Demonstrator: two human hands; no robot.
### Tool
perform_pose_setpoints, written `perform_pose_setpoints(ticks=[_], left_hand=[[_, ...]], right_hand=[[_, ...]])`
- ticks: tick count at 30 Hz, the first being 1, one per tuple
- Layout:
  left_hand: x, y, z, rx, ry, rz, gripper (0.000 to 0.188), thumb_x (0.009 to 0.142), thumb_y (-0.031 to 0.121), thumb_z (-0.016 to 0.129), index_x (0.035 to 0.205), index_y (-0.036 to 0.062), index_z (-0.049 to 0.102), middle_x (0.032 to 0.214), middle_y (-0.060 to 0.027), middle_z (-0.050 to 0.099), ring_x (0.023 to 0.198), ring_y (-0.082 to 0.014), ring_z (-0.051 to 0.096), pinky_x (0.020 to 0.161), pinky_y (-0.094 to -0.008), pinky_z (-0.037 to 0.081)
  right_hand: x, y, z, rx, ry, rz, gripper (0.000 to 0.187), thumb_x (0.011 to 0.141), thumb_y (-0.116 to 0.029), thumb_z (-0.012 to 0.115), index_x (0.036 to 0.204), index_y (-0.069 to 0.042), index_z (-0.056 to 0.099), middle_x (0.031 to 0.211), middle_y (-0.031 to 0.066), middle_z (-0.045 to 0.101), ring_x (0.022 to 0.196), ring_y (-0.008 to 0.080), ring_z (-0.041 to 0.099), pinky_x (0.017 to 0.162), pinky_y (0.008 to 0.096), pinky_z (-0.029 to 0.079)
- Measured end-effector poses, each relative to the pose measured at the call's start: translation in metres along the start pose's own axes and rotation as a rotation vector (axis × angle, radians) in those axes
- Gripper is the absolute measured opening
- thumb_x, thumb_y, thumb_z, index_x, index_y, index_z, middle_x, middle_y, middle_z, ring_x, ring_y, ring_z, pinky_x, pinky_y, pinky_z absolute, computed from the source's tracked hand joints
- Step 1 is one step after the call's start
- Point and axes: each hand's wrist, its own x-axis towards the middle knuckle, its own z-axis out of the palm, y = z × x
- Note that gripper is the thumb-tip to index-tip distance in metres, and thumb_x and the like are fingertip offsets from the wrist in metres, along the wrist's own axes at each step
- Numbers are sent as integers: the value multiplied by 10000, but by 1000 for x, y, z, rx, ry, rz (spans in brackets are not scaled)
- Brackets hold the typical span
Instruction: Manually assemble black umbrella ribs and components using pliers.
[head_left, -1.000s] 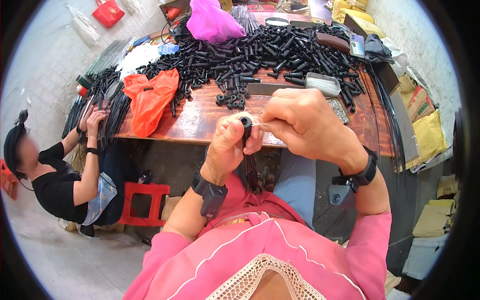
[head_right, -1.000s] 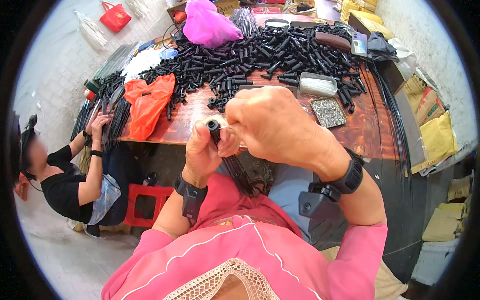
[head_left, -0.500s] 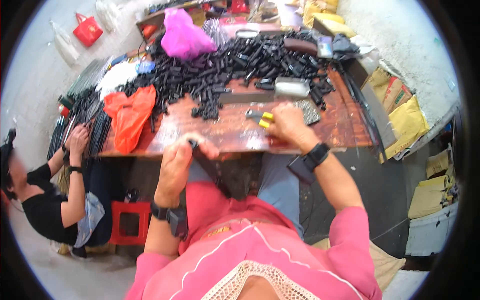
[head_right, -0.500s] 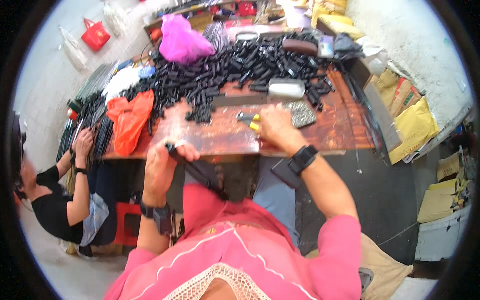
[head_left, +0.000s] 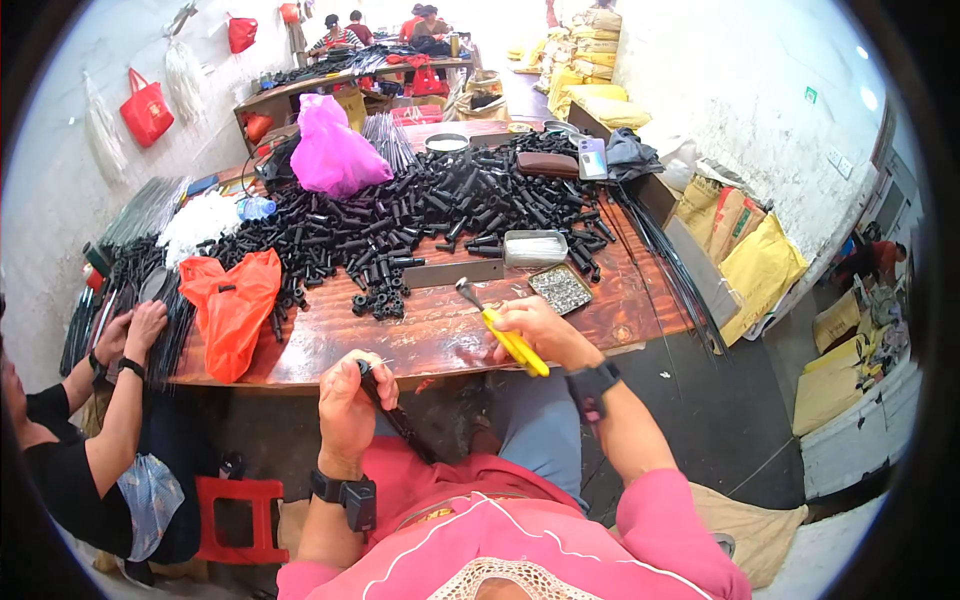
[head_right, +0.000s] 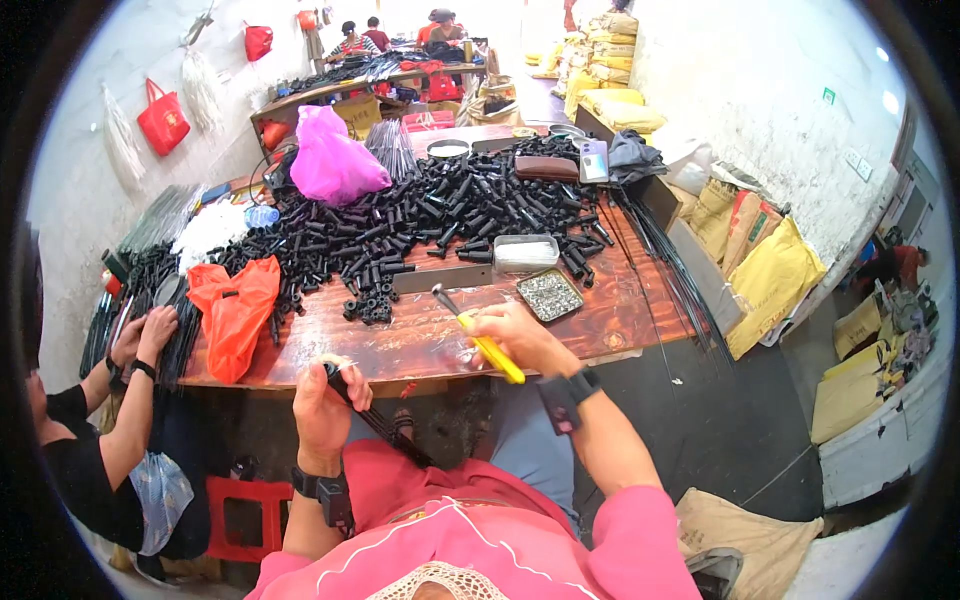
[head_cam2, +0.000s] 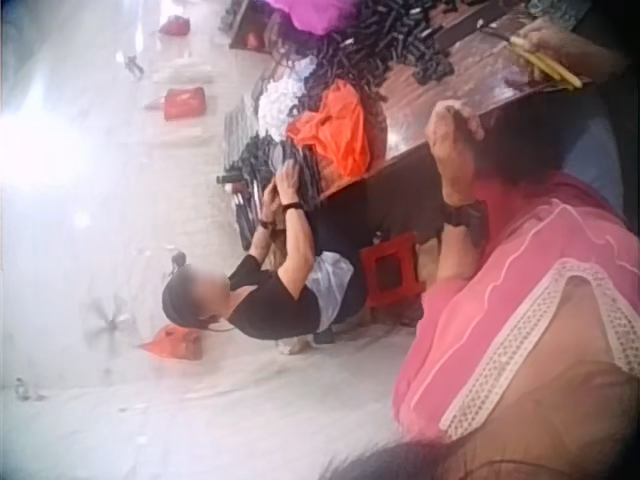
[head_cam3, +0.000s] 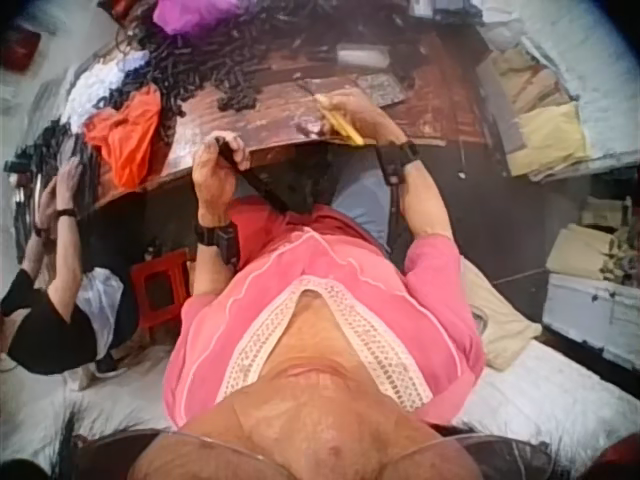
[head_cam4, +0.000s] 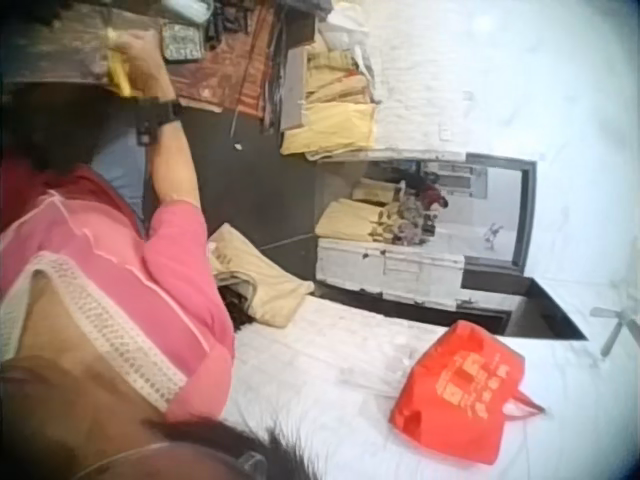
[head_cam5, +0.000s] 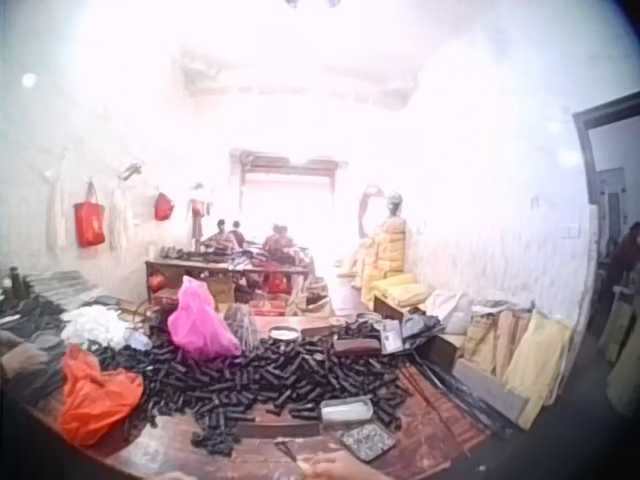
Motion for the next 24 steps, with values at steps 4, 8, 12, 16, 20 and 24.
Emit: perform_pose_setpoints(ticks=[4, 8, 12, 16, 20, 24], left_hand=[[9, -11, 9, -16, 122, -16, 492, 1019, 465, 411, 920, 21, 598, 599, -26, 487, 520, -111, 454, 480, -254, 344], [26, -10, 25, 114, 177, 0, 636, 1006, 552, 372, 1007, -5, 679, 526, 20, 454, 457, -58, 386, 447, -219, 295], [24, -8, 29, 199, 261, -7, 715, 982, 614, 366, 1014, -16, 704, 527, 25, 476, 462, -41, 397, 453, -210, 294], [21, -7, 25, 258, 305, -38, 761, 960, 659, 361, 1032, -12, 711, 549, 14, 508, 487, -33, 410, 470, -204, 298], [16, -7, 16, 270, 221, -63, 807, 943, 676, 361, 1106, -57, 653, 598, 15, 528, 504, -46, 422, 475, -212, 317], [16, -11, 17, 281, 236, -42, 838, 915, 709, 376, 1107, -57, 656, 587, 14, 522, 501, -46, 416, 480, -218, 317]], right_hand=[[-43, -1, 56, -193, -142, -11, 242, 822, -121, 627, 1038, -14, 614, 791, 63, 626, 667, 112, 593, 547, 244, 460], [-52, 8, 91, -1028, 139, -300, 332, 732, -30, 591, 1062, -29, 556, 897, 205, 609, 851, 477, 559, 756, 522, 446], [-37, 1, 106, -1300, 149, -567, 500, 711, -16, 643, 1183, -33, 478, 1024, 226, 491, 962, 414, 472, 816, 491, 424], [-23, 0, 115, -1332, 254, -613, 636, 684, 73, 625, 1288, -20, 448, 1105, 211, 478, 1017, 414, 449, 881, 478, 401], [-15, 4, 112, -1378, 285, -750, 597, 711, 52, 632, 1271, -11, 438, 1054, 215, 471, 988, 392, 445, 857, 468, 409], [-8, 11, 107, -1296, 280, -770, 575, 722, 57, 626, 1264, -12, 447, 1077, 210, 477, 1002, 388, 445, 863, 458, 411]])
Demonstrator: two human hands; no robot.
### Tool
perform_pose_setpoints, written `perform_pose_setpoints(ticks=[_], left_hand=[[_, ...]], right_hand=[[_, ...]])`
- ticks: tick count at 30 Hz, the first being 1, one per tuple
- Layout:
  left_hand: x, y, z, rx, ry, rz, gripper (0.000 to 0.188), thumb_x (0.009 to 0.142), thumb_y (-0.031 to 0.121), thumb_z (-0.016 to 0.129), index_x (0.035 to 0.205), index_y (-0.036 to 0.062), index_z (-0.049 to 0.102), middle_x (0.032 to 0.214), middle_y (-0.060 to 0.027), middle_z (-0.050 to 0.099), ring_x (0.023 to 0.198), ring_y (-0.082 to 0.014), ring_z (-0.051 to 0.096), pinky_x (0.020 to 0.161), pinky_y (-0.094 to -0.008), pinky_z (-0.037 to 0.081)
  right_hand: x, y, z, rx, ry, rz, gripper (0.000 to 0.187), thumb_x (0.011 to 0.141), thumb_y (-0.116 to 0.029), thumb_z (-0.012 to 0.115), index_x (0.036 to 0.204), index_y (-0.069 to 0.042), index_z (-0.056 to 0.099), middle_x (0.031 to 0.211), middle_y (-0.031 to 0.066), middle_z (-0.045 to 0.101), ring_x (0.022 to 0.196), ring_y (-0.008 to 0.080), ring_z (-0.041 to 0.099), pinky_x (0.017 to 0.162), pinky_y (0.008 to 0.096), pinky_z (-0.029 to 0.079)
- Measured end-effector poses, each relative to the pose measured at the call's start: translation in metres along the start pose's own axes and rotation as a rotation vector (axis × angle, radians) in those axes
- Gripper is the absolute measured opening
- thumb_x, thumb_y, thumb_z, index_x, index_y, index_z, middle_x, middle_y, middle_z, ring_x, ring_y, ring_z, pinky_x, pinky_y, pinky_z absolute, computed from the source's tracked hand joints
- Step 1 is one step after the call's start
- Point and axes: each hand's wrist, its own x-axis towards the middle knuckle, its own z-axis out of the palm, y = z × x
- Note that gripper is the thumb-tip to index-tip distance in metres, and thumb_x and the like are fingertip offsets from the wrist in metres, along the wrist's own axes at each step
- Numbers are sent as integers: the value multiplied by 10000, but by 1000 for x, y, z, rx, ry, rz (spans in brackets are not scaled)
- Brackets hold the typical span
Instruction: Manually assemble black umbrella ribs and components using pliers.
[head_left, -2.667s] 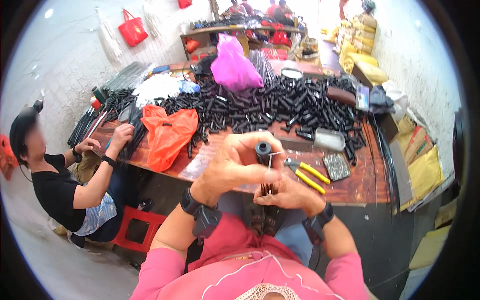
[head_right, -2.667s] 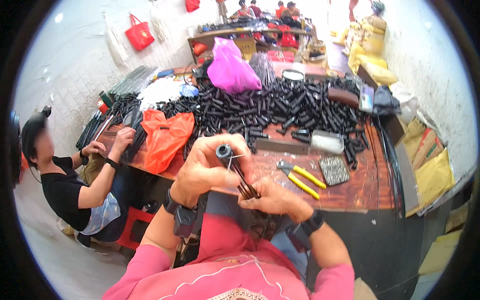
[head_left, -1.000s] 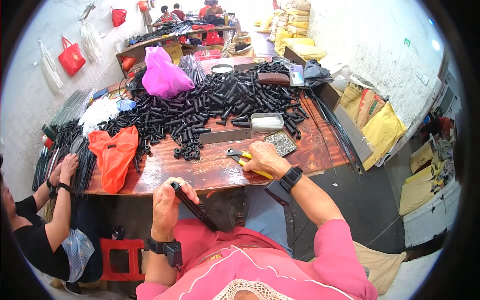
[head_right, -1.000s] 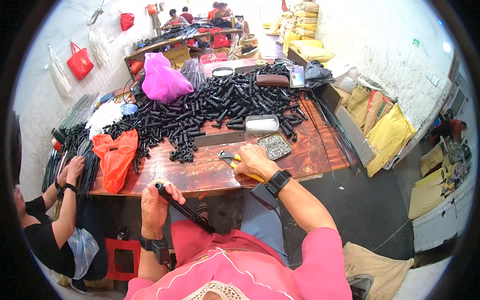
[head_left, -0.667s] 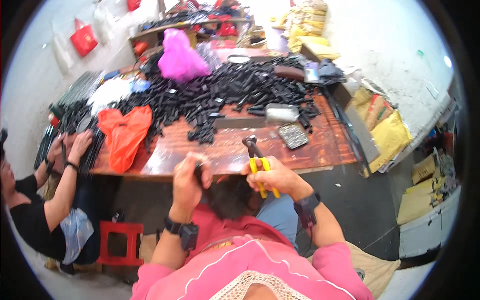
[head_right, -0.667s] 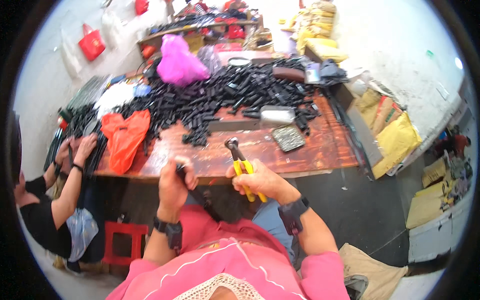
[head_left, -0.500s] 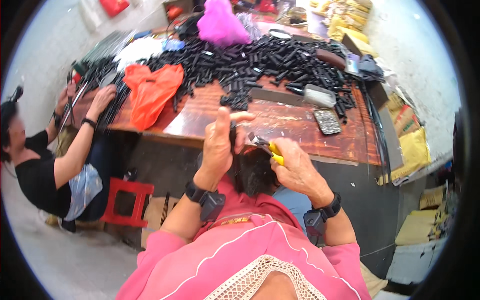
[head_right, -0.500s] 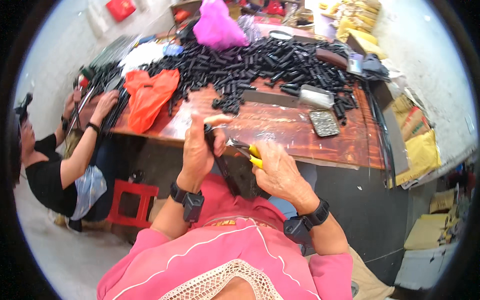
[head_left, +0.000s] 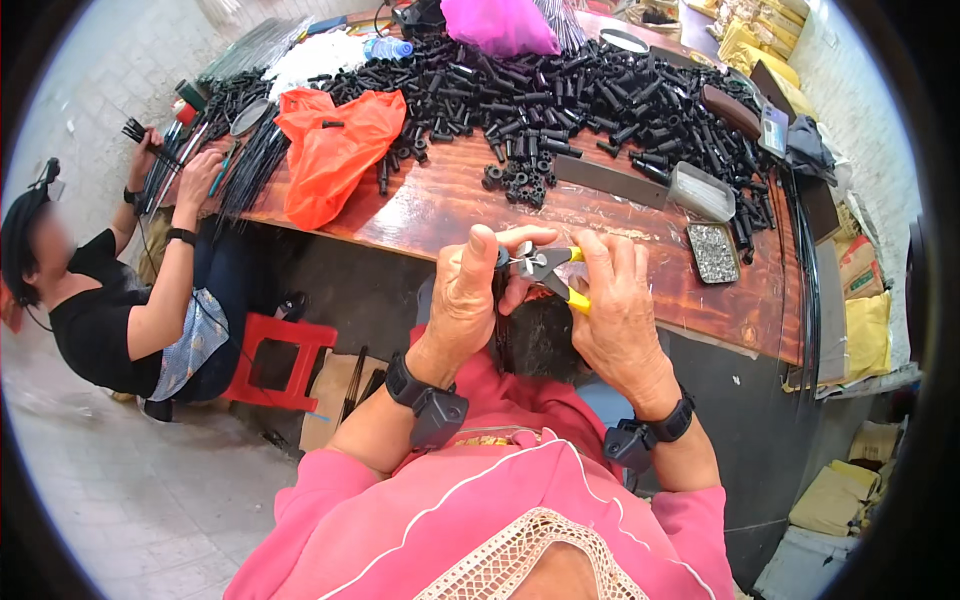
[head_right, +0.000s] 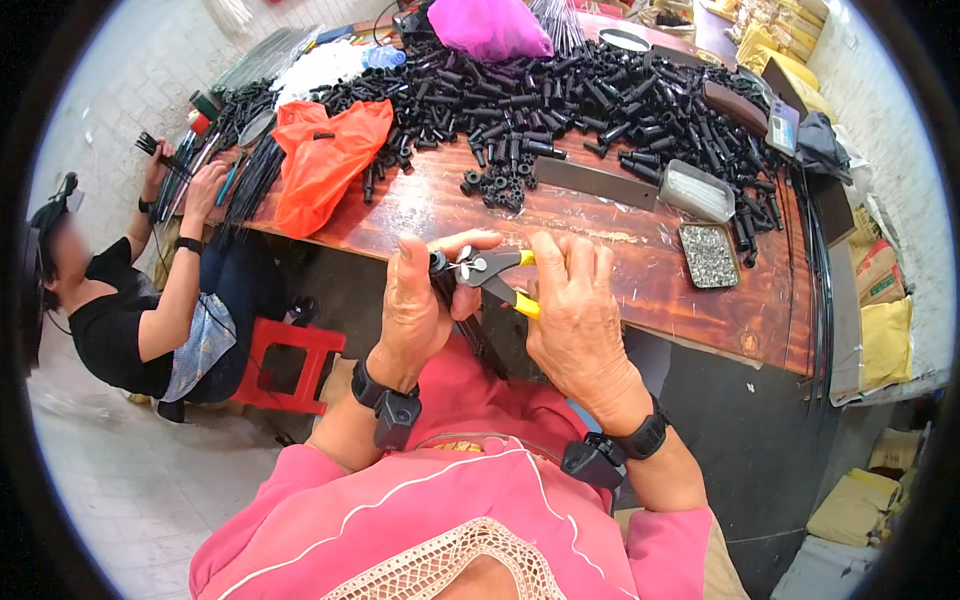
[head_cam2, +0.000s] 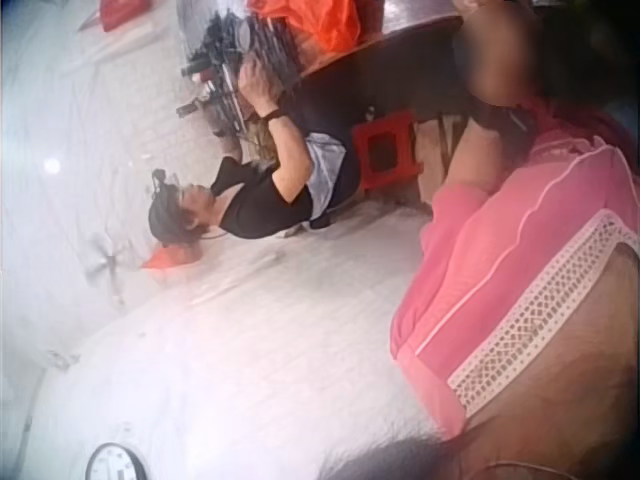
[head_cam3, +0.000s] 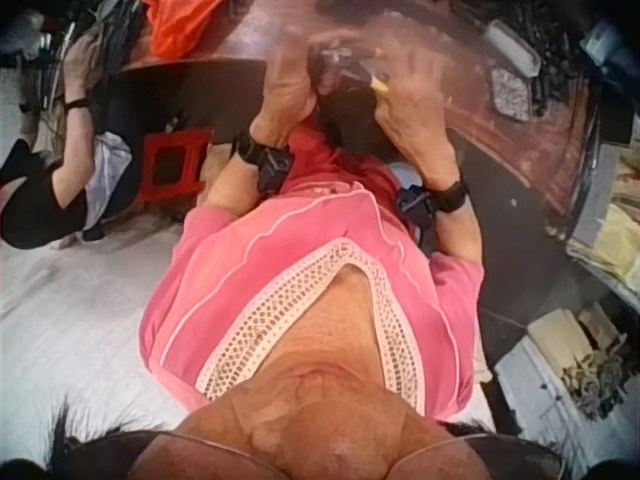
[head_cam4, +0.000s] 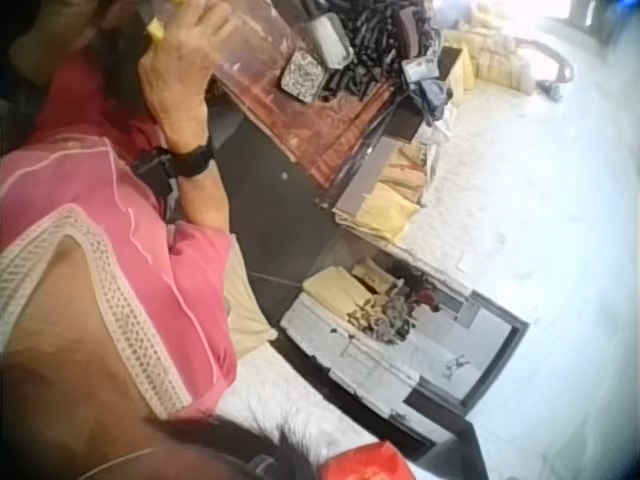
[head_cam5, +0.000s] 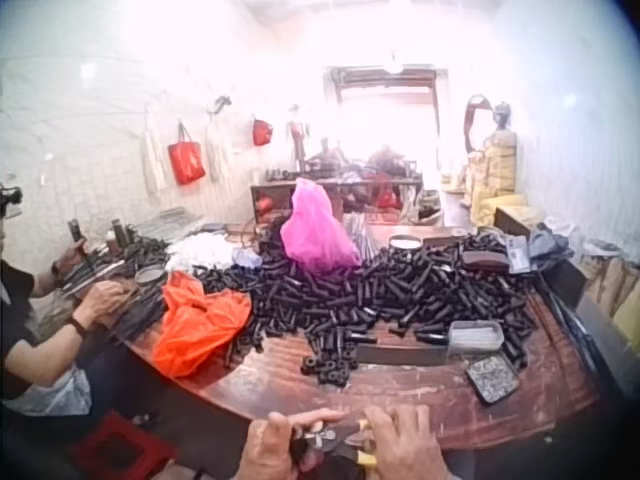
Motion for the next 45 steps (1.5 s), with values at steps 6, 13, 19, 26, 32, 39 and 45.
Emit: perform_pose_setpoints(ticks=[6, 13, 19, 26, 32, 39, 45], left_hand=[[0, -2, 2, 20, 12, -25, 873, 883, 738, 403, 1105, -68, 654, 597, 13, 528, 501, -47, 411, 485, -218, 317], [-8, -3, -2, 96, -28, -16, 875, 879, 732, 424, 1126, -78, 647, 623, 12, 542, 516, -42, 417, 491, -213, 316], [-12, 1, -9, 108, -201, -18, 535, 841, 425, 737, 1153, -5, 671, 731, 44, 565, 657, -25, 498, 604, -182, 393], [-17, 11, -5, 179, -363, -77, 561, 597, 237, 901, 1050, -25, 700, 829, -23, 659, 716, -65, 556, 634, -220, 404], [-20, 9, 2, 210, -244, -22, 455, 640, 160, 873, 1021, -27, 709, 952, -81, 702, 826, -109, 622, 751, -244, 478], [-13, 18, 8, 109, -357, -165, 689, 624, 299, 906, 1165, -40, 647, 708, -2, 601, 628, -53, 505, 562, -222, 349], [-19, 16, 0, 163, -333, -85, 501, 646, 326, 867, 952, -40, 717, 825, -99, 693, 741, -132, 614, 681, -256, 464]], right_hand=[[2, 10, -1, -108, 40, -54, 475, 765, 7, 650, 1213, -8, 495, 1052, 192, 496, 970, 365, 464, 851, 433, 416], [2, 12, -8, -193, 40, -75, 393, 780, -26, 660, 1152, -4, 536, 1022, 178, 510, 948, 350, 479, 823, 417, 429], [13, 38, -35, -58, 66, -185, 291, 744, -80, 722, 1017, -48, 628, 814, 85, 576, 751, 299, 558, 592, 395, 473], [15, 59, -33, 1314, -1716, 385, 583, 719, -268, 825, 1140, 55, 581, 658, 71, 636, 584, 139, 618, 504, 277, 470], [-13, 19, -59, 198, -568, -93, 556, 717, -183, 663, 1198, 31, 484, 950, 177, 569, 880, 313, 584, 723, 416, 455], [-2, 51, -51, 1131, -1306, 441, 444, 742, -307, 814, 969, 32, 637, 687, 85, 660, 564, 160, 647, 501, 283, 497], [3, 28, -70, 555, -991, 72, 465, 765, -302, 691, 1063, 14, 526, 786, 152, 605, 709, 278, 639, 612, 368, 483]])
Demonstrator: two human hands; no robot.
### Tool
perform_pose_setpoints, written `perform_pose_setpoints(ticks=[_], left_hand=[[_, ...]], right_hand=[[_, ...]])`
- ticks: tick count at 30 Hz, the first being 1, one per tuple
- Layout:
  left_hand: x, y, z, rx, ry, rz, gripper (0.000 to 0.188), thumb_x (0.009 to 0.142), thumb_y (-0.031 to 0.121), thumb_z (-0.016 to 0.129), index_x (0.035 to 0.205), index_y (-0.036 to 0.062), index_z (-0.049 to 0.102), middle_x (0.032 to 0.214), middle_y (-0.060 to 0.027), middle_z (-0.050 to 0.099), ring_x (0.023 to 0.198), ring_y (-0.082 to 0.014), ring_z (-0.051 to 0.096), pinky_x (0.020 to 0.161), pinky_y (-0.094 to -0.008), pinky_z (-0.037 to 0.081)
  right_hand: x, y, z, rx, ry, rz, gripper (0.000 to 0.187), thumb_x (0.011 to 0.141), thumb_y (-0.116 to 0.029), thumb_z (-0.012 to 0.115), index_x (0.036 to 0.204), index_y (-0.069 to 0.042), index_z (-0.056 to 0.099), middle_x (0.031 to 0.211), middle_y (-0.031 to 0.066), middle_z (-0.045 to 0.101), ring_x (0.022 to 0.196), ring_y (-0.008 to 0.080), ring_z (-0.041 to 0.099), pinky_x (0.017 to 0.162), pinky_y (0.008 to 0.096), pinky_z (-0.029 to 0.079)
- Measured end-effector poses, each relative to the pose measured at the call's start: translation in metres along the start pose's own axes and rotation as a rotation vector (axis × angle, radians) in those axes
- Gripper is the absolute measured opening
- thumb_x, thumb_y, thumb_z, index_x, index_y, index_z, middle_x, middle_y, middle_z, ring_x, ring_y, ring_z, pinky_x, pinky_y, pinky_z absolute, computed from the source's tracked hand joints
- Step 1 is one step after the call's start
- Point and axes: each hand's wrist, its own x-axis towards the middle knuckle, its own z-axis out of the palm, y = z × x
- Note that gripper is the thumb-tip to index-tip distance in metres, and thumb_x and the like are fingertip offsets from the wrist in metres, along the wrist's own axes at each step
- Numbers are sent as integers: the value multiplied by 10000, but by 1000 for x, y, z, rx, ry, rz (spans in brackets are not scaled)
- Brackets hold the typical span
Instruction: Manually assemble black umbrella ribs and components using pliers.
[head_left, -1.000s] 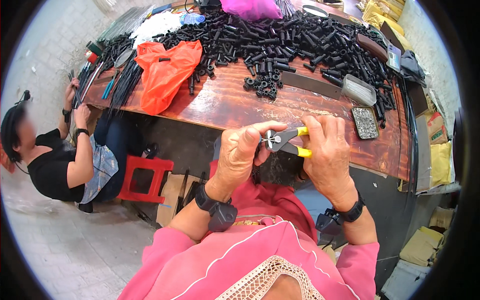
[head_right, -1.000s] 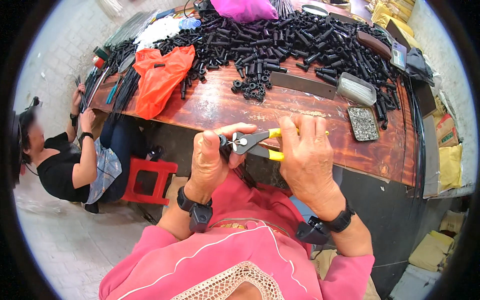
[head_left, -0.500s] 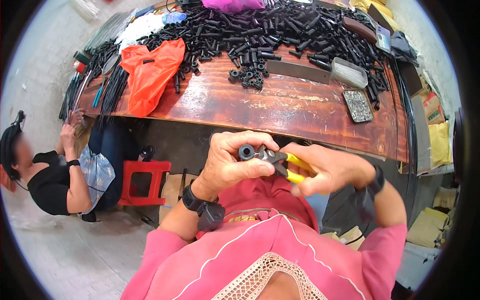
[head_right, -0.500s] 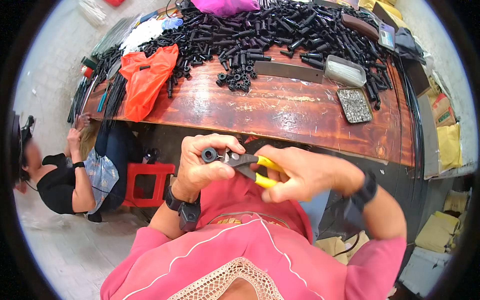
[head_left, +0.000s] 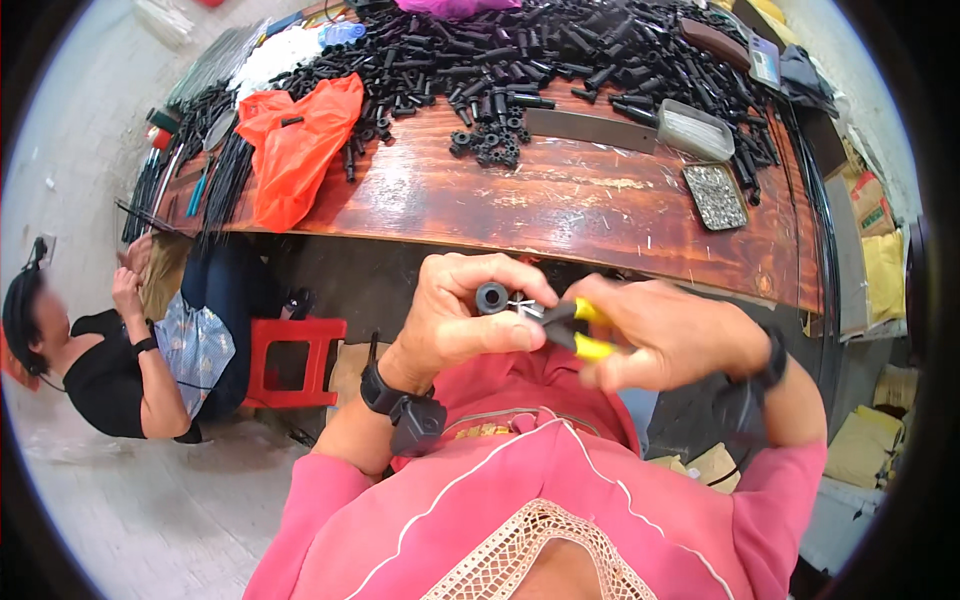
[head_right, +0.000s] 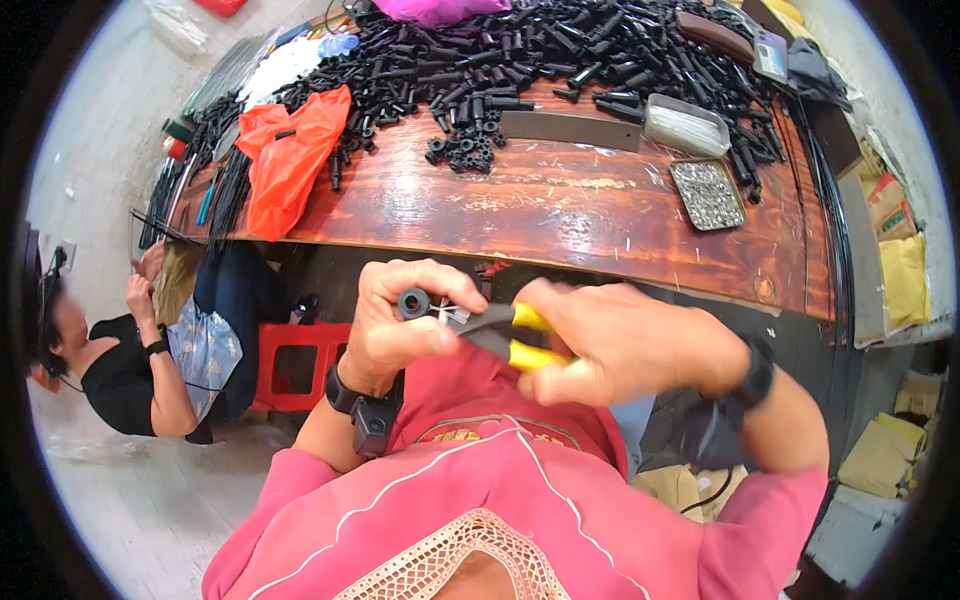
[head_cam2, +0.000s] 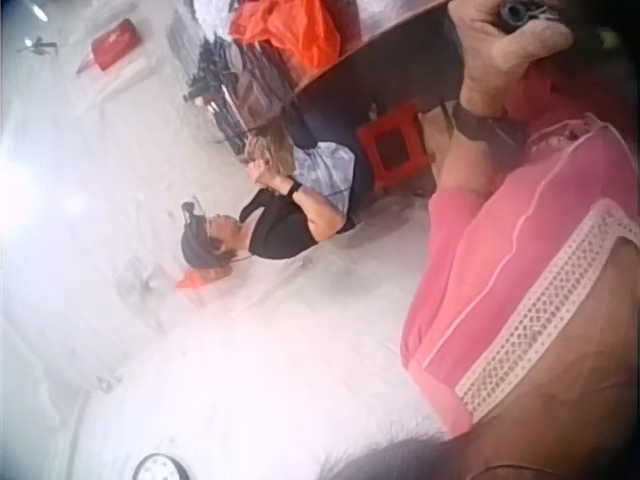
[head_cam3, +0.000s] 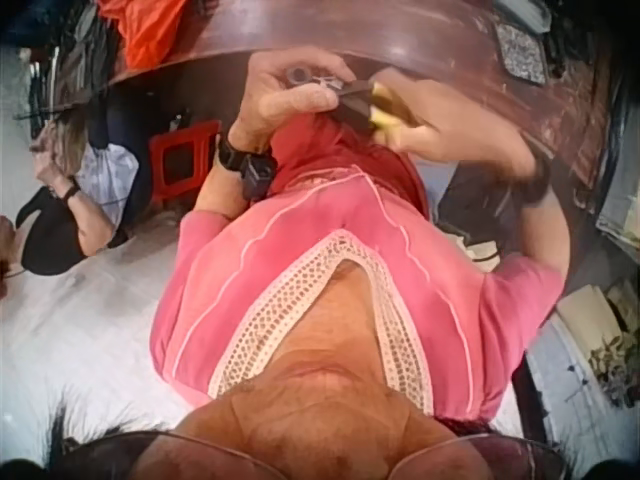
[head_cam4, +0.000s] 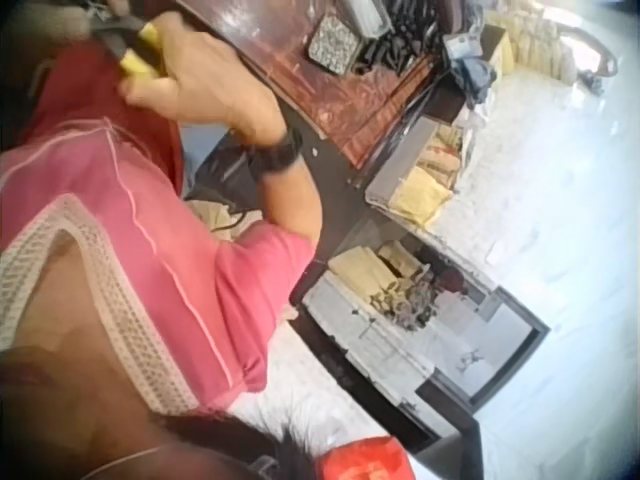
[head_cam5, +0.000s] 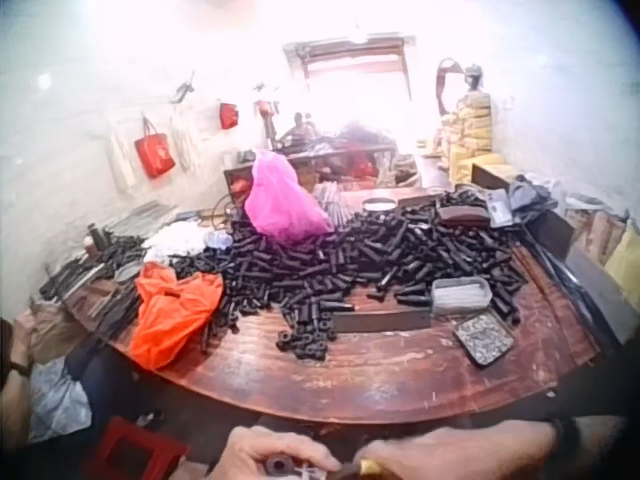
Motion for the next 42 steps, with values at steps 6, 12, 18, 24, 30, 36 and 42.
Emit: perform_pose_setpoints(ticks=[6, 12, 18, 24, 30, 36, 42], left_hand=[[6, 6, 3, -66, 47, 34, 658, 598, 336, 905, 1078, -53, 679, 764, -10, 618, 676, -70, 528, 622, -217, 399], [6, -3, -6, -22, -29, 79, 535, 637, 276, 880, 1007, -60, 690, 905, -120, 696, 730, -137, 631, 677, -233, 473], [15, 4, -1, -99, 23, 79, 468, 659, 160, 867, 1070, 11, 702, 983, -51, 684, 865, -94, 589, 769, -231, 465], [16, -1, 0, -96, -173, 40, 434, 670, 153, 867, 1042, 5, 701, 891, -44, 686, 774, -86, 605, 724, -223, 470], [25, 1, 3, -90, -28, 105, 385, 707, 159, 845, 1029, 0, 705, 957, -74, 698, 889, -133, 638, 804, -269, 495], [22, 2, 12, -58, 36, -23, 955, 832, 829, 337, 973, -39, 709, 678, -16, 588, 591, -68, 477, 560, -224, 373], [28, -1, 16, 22, 214, -141, 1045, 847, 835, 151, 956, -35, 718, 599, 21, 522, 514, -66, 397, 517, -225, 300]], right_hand=[[-3, 19, 1, -45, 297, -294, 313, 780, -151, 646, 1022, 39, 581, 706, 151, 605, 621, 273, 617, 554, 376, 473], [4, 11, -7, 368, -217, 31, 624, 750, -377, 757, 1162, 41, 547, 751, 106, 639, 702, 209, 641, 599, 320, 492], [-12, 8, -9, -886, 789, -293, 323, 761, -139, 603, 1056, -9, 577, 845, 185, 608, 741, 327, 609, 604, 402, 449], [-7, 20, -7, 753, -392, 118, 419, 834, -339, 705, 1024, 26, 624, 674, 58, 656, 567, 134, 636, 502, 271, 460], [-6, 12, 20, -606, 699, -95, 447, 657, -175, 692, 997, 9, 468, 747, 207, 604, 717, 396, 618, 594, 455, 481], [-1, 13, -6, 177, -83, 15, 428, 710, -278, 697, 956, 1, 485, 791, 234, 596, 807, 417, 601, 686, 469, 450], [3, 2, 8, -399, 299, 109, 327, 856, -309, 638, 974, -19, 545, 734, 215, 646, 724, 429, 641, 639, 495, 485]])
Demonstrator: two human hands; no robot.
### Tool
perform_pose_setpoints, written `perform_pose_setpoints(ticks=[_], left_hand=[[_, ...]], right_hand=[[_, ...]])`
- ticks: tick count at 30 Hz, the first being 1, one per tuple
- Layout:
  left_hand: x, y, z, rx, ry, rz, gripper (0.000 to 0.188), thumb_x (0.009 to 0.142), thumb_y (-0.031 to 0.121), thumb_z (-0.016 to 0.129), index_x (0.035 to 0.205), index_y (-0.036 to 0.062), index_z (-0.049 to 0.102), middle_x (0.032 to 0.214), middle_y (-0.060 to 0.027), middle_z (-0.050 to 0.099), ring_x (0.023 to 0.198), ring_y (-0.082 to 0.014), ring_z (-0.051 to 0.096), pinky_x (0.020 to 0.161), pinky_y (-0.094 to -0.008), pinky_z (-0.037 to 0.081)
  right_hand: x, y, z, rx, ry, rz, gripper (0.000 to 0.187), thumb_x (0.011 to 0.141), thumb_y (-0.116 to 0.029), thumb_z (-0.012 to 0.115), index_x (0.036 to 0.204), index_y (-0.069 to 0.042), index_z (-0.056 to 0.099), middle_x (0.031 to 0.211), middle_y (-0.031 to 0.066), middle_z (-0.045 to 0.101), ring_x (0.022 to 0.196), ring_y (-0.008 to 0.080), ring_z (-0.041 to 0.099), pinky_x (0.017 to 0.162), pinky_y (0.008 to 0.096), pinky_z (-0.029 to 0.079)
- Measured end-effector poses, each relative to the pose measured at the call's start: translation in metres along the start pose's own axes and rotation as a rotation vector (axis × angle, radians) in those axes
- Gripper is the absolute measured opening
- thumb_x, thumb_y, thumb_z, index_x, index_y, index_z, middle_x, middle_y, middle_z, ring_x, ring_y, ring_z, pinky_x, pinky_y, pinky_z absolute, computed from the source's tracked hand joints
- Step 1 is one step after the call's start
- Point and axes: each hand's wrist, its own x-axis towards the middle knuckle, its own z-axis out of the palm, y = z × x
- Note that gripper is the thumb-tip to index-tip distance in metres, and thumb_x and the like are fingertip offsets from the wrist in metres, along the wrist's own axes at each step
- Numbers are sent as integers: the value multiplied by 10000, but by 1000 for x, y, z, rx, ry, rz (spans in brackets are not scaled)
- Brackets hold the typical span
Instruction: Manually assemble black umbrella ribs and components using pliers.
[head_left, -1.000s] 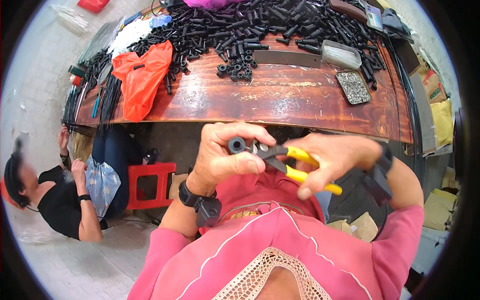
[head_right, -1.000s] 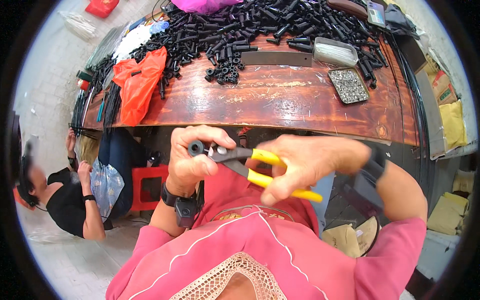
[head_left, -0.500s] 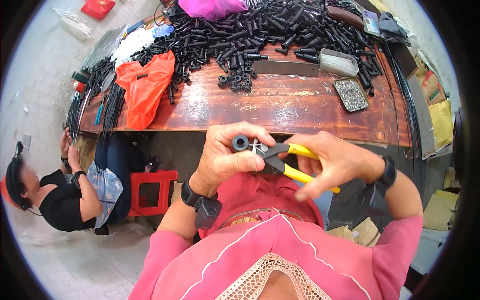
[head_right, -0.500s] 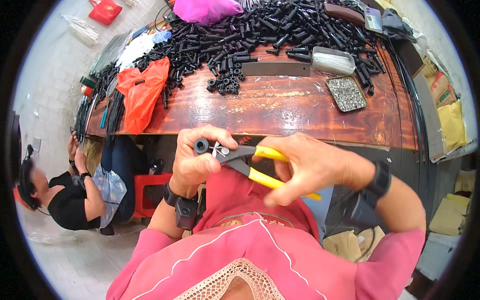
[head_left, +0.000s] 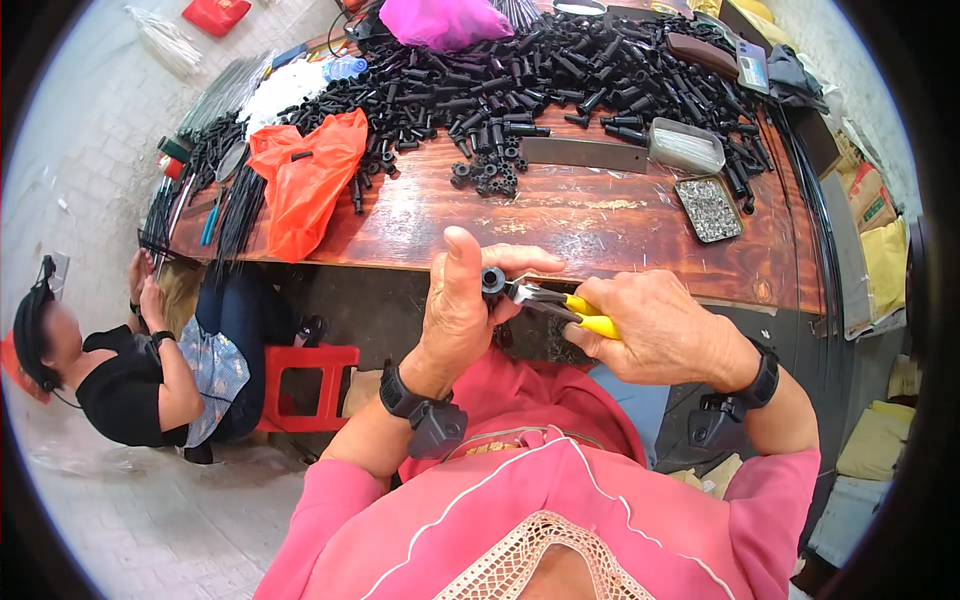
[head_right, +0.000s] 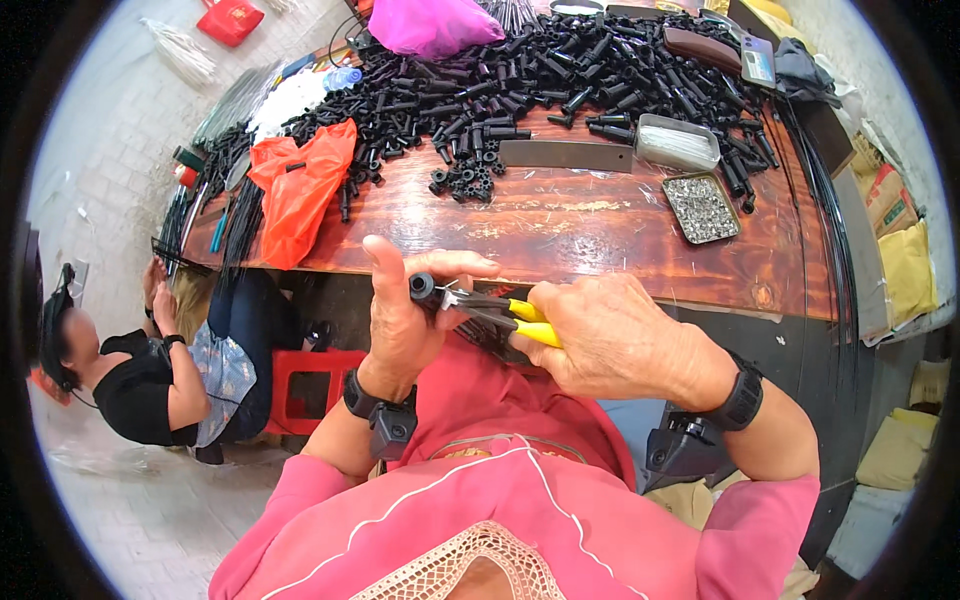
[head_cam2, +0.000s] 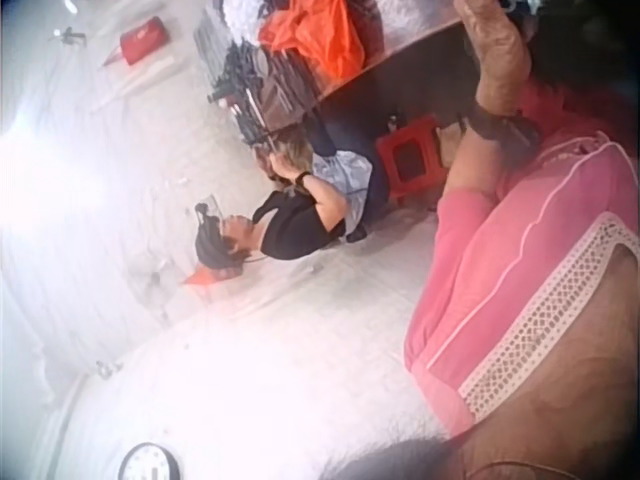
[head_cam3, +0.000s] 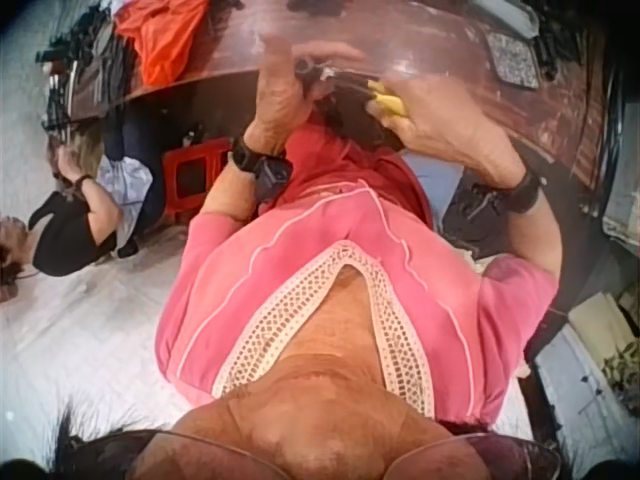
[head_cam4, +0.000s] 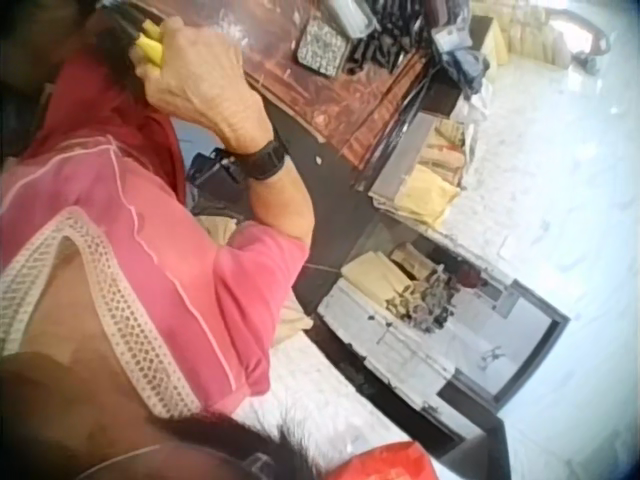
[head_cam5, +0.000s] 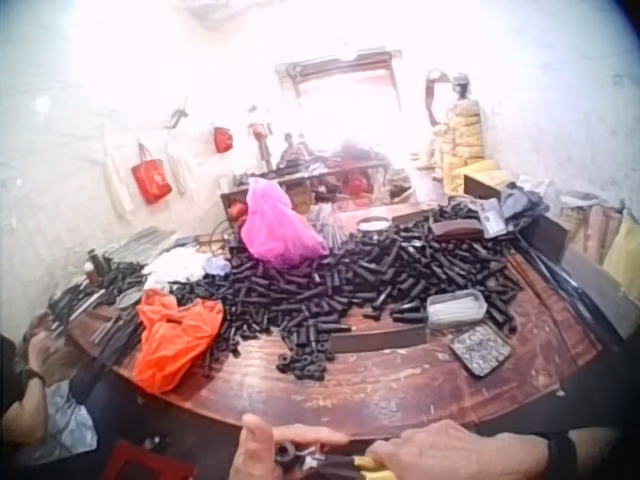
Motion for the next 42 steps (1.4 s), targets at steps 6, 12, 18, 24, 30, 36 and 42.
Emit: perform_pose_setpoints(ticks=[6, 12, 18, 24, 30, 36, 42], left_hand=[[3, -6, -1, -127, 54, 68, 917, 908, 768, 227, 931, 11, 744, 736, -26, 687, 530, -16, 442, 464, -166, 282], [4, -8, 2, -172, 110, -1, 1010, 817, 858, 250, 999, -29, 697, 621, 12, 576, 484, -47, 349, 488, -213, 272], [5, -11, 4, -196, 103, 36, 1006, 813, 857, 264, 996, -33, 695, 627, 10, 581, 485, -42, 351, 483, -215, 275], [5, -9, 7, -212, 134, 25, 986, 829, 836, 286, 1011, -45, 690, 613, 17, 558, 484, -44, 341, 479, -213, 264], [7, -14, 3, -213, 103, 37, 968, 841, 820, 311, 1021, -54, 686, 618, 0, 583, 486, -42, 344, 473, -210, 267], [6, -15, 0, -208, 107, 41, 959, 839, 820, 328, 1032, -50, 683, 675, -37, 643, 490, -41, 362, 467, -204, 281], [5, -17, -6, -184, 119, 37, 950, 848, 810, 329, 1057, -51, 672, 587, 5, 554, 492, -41, 360, 476, -202, 281]], right_hand=[[0, -5, 18, -22, 334, -59, 447, 786, -176, 686, 1141, 32, 511, 965, 202, 540, 936, 375, 546, 742, 443, 483], [5, -10, 29, -211, 512, -16, 583, 748, -156, 697, 1252, 35, 475, 975, 188, 497, 927, 356, 502, 729, 420, 481], [4, -6, 29, -280, 565, -15, 613, 744, -146, 692, 1280, 41, 462, 973, 185, 498, 916, 342, 502, 701, 402, 485], [5, -6, 31, -253, 580, -3, 650, 726, -131, 722, 1291, 14, 435, 971, 174, 498, 895, 349, 491, 725, 425, 458], [9, -5, 31, -306, 620, -12, 374, 749, -158, 709, 1040, -9, 527, 856, 135, 531, 803, 299, 532, 639, 383, 463], [19, 2, 42, -296, 703, -29, 198, 747, -162, 696, 818, -54, 547, 743, 93, 562, 714, 264, 564, 590, 370, 465], [20, 5, 46, -131, 609, 41, 200, 717, -205, 704, 795, -84, 564, 715, 100, 604, 692, 283, 593, 596, 408, 460]])
